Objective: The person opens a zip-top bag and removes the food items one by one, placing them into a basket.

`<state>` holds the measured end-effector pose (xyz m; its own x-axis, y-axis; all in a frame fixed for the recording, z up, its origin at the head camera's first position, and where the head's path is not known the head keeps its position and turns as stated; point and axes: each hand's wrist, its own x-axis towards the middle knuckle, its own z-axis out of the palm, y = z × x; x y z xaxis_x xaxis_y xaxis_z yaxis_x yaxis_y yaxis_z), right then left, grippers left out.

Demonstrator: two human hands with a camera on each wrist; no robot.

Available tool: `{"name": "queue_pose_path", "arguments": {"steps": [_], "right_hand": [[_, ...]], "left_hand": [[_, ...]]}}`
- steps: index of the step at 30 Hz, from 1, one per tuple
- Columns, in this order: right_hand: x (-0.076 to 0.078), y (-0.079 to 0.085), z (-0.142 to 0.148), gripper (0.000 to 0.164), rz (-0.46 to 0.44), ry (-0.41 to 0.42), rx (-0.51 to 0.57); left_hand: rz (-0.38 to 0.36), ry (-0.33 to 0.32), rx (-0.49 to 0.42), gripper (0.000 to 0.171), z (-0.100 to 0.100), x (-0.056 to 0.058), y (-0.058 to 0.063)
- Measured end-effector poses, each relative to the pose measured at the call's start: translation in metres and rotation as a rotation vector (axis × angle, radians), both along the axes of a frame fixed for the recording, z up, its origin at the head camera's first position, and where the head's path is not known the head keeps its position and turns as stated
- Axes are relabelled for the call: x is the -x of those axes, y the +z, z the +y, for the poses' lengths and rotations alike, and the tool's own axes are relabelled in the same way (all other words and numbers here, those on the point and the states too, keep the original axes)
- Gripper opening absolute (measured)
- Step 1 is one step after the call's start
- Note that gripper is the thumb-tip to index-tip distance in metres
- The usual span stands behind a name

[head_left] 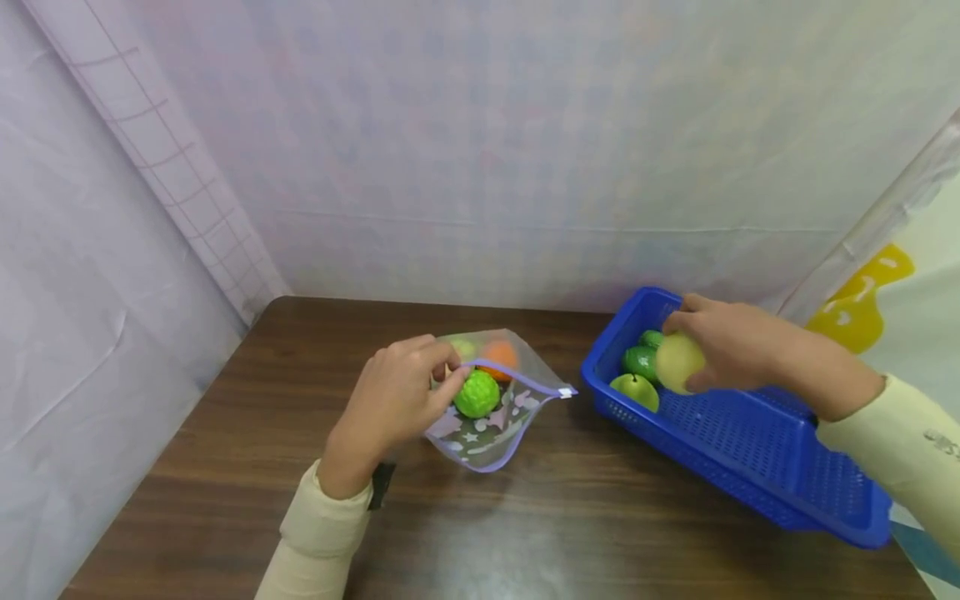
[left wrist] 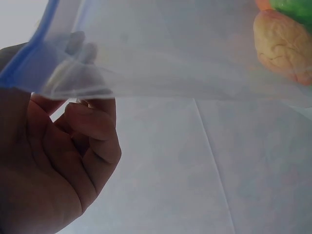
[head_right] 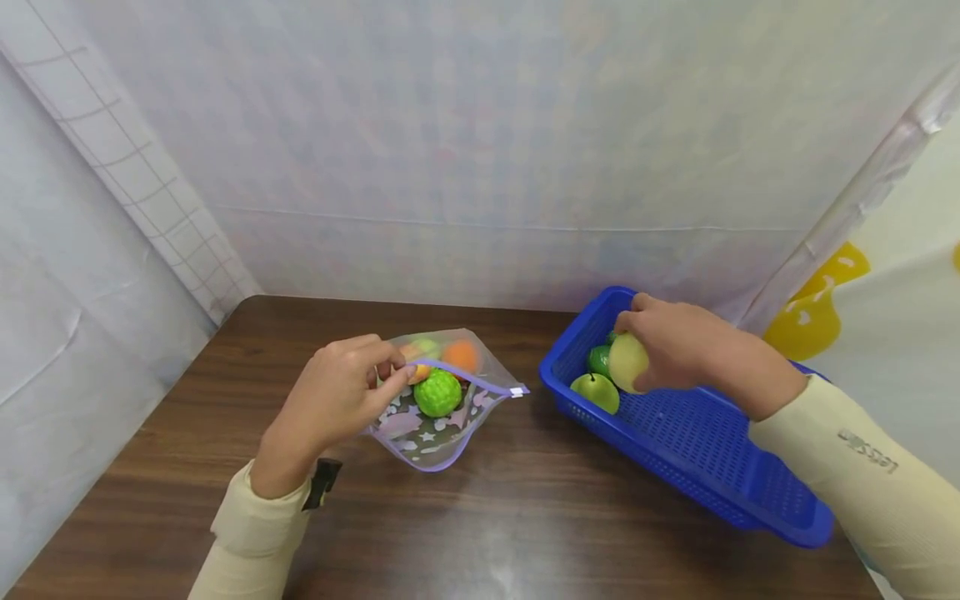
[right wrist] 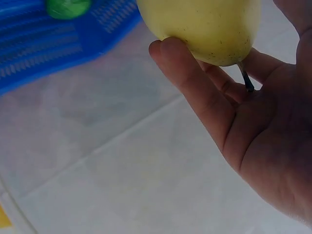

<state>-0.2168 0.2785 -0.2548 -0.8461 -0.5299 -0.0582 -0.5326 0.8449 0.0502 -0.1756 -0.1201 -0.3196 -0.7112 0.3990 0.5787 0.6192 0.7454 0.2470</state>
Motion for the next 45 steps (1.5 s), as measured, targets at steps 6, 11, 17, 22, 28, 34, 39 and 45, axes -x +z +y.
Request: {"name": "queue_pose_path", "arguments": {"steps": [6, 11, 17, 22, 28, 34, 39, 45], "right_hand": [[0.007, -0.022, 0.012, 0.063, -0.051, -0.003, -0.014], [0.014, -0.043, 0.022, 0.064, -0.155, -0.012, -0.036], [0.019, -0.064, 0.027, 0.068, -0.185, -0.025, -0.037], [0.022, -0.076, 0.026, 0.057, -0.184, -0.002, -0.014], [0.022, -0.09, 0.025, 0.035, -0.192, 0.003, -0.003], [0.023, -0.097, 0.023, 0.036, -0.194, -0.001, -0.054], [0.021, -0.099, 0.021, 0.035, -0.185, -0.029, -0.055], [0.017, -0.094, 0.013, 0.039, -0.196, -0.049, -0.083]], "left_hand": [[-0.015, 0.005, 0.005, 0.009, -0.001, 0.0, 0.0], [-0.016, 0.005, 0.003, 0.008, -0.001, -0.001, -0.001], [-0.018, 0.002, 0.004, 0.01, -0.001, -0.001, -0.001], [-0.012, 0.006, 0.003, 0.01, 0.0, -0.001, -0.001], [-0.009, 0.006, 0.004, 0.011, 0.001, -0.001, -0.002], [-0.02, 0.01, 0.007, 0.011, 0.002, -0.001, -0.001], [-0.023, 0.016, 0.012, 0.01, 0.001, -0.002, 0.001], [-0.022, 0.026, 0.012, 0.011, 0.0, -0.002, 0.001]]}}
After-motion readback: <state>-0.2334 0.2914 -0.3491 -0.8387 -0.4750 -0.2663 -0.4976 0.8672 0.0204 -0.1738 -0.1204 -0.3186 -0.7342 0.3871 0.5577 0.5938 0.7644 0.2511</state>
